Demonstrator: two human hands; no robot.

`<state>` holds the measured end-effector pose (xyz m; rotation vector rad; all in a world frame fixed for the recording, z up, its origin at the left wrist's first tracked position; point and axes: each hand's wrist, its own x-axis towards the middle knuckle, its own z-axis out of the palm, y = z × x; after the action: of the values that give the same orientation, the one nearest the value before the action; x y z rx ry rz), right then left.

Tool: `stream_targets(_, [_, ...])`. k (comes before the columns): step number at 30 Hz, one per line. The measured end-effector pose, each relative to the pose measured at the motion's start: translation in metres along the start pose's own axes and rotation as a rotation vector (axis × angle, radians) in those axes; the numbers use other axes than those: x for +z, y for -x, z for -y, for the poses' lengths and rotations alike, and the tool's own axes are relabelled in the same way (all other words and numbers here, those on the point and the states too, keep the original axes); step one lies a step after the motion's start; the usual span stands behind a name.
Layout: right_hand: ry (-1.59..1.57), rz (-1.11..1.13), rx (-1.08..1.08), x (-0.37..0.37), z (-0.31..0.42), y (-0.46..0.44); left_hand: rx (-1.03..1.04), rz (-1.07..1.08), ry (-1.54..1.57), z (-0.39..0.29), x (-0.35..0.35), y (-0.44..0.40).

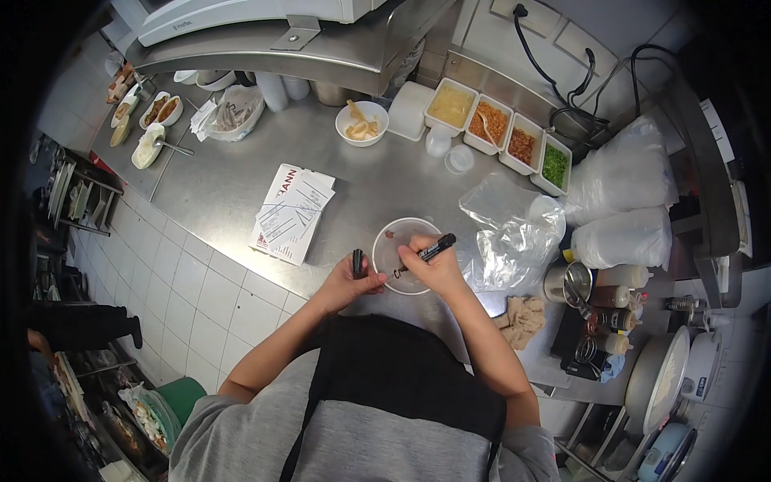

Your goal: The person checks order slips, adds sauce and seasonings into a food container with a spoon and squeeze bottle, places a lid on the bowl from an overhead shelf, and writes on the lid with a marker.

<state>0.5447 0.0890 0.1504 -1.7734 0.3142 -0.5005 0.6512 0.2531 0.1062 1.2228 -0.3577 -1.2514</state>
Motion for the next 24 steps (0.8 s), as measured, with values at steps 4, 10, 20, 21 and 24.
stream_targets(4, [0.125, 0.038, -0.061, -0.001, 0.004, -0.001, 0.027, -0.026, 0.028, 0.000, 0.002, -0.001])
stream_targets(10, [0.094, 0.003, -0.060, -0.002, 0.001, 0.000, 0.039, -0.013, 0.040, -0.001, 0.003, 0.000])
stream_targets(20, [-0.494, -0.014, 0.194, -0.010, 0.016, 0.005, 0.295, -0.104, -0.782, -0.037, 0.002, 0.026])
stream_targets(21, [-0.528, 0.050, 0.192, -0.010, 0.019, 0.008, 0.358, -0.095, -0.840, -0.039, 0.001, 0.027])
stream_targets(24, [-0.657, 0.126, 0.211, -0.003, 0.034, 0.013, 0.477, -0.045, -0.926, -0.053, 0.004, 0.033])
